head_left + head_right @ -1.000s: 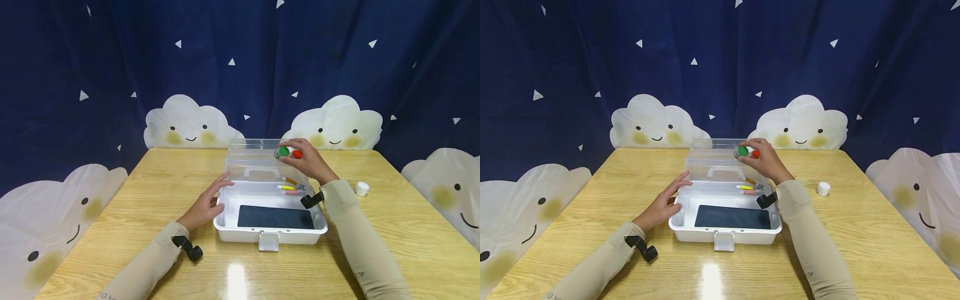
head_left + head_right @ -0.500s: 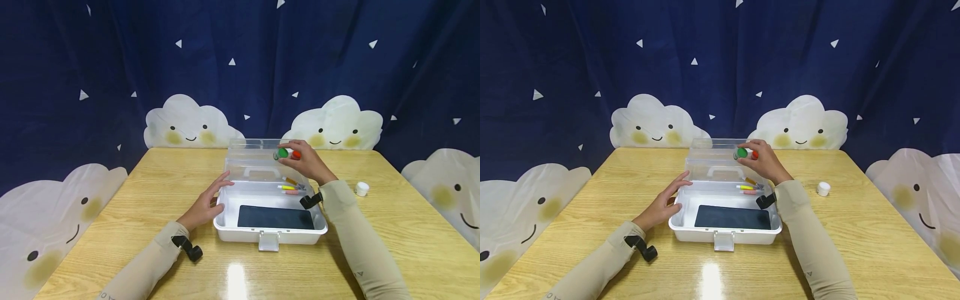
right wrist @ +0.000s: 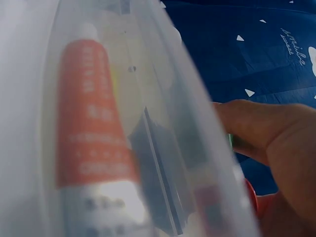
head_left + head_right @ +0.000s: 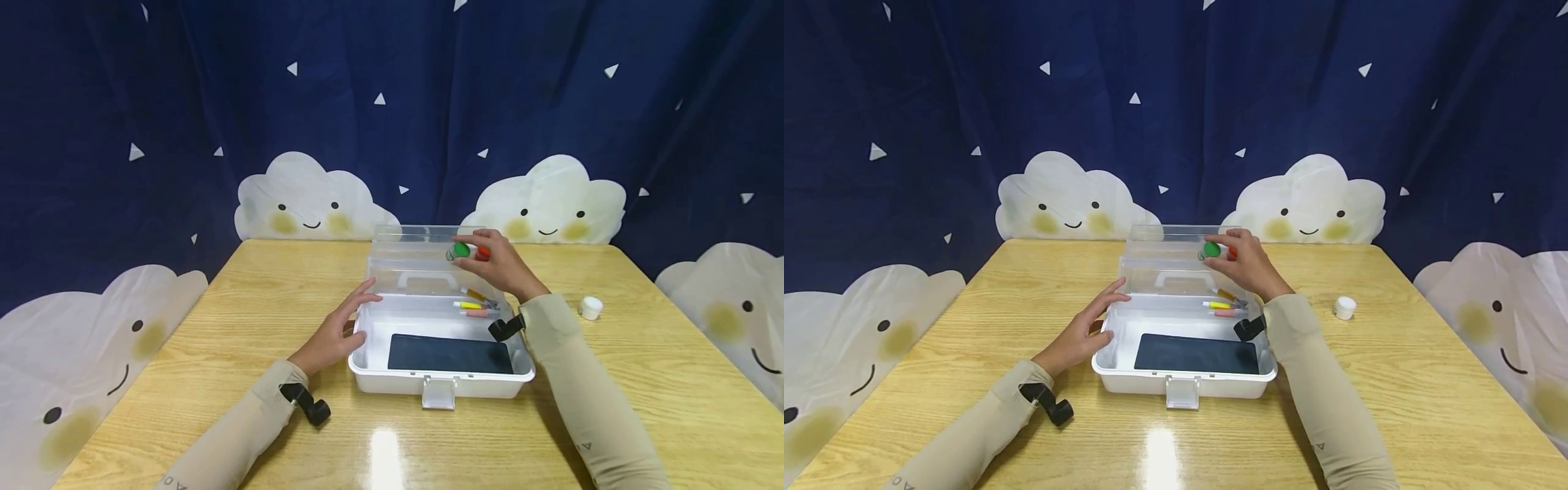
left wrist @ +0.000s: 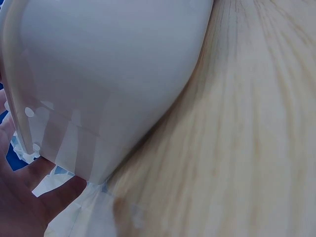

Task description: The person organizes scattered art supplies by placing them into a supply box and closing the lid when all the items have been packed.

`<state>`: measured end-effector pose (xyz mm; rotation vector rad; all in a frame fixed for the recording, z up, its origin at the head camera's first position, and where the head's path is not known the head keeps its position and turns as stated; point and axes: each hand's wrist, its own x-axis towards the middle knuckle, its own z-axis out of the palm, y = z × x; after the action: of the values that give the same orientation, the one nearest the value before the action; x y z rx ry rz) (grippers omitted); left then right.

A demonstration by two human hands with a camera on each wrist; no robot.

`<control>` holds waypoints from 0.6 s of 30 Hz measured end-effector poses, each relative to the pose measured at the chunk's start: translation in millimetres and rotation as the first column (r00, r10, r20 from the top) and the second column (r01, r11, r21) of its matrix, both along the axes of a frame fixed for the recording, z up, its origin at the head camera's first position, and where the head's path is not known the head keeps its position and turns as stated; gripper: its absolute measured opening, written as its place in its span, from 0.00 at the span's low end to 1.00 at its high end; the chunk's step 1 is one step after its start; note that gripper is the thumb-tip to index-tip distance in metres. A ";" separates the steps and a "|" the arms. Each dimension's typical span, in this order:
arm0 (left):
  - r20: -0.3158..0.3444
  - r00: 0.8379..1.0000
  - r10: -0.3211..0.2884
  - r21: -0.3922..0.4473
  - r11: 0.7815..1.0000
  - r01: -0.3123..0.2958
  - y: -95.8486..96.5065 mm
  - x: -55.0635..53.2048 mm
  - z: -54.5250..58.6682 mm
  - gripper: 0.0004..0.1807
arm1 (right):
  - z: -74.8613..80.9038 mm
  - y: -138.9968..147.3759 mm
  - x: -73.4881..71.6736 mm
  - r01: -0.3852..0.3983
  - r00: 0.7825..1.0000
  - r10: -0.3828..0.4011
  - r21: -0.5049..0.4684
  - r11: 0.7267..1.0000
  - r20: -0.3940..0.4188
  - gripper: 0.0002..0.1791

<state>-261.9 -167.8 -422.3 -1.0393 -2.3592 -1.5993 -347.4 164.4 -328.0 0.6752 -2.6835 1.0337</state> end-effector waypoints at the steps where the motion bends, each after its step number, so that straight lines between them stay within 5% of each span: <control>1: 0.001 1.000 -0.001 0.000 1.000 0.001 0.0 -0.2 0.0 0.36 | 0.0 0.2 -0.2 0.001 1.000 -0.001 0.001 1.000 0.003 0.27; 8: 0.010 1.000 0.007 0.000 1.000 -0.007 1.9 2.0 4.2 0.36 | 1.0 -0.4 0.5 -0.004 1.000 0.004 0.021 1.000 0.022 0.28; 18: 0.042 0.999 -0.010 0.014 1.000 0.009 6.6 21.0 29.6 0.32 | 1.4 -1.5 1.3 -0.011 0.999 0.009 0.047 0.999 0.039 0.29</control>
<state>-241.0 -161.2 -392.8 -1.0261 -2.3694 -1.6542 -346.0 162.9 -326.7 0.6847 -2.7484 0.9993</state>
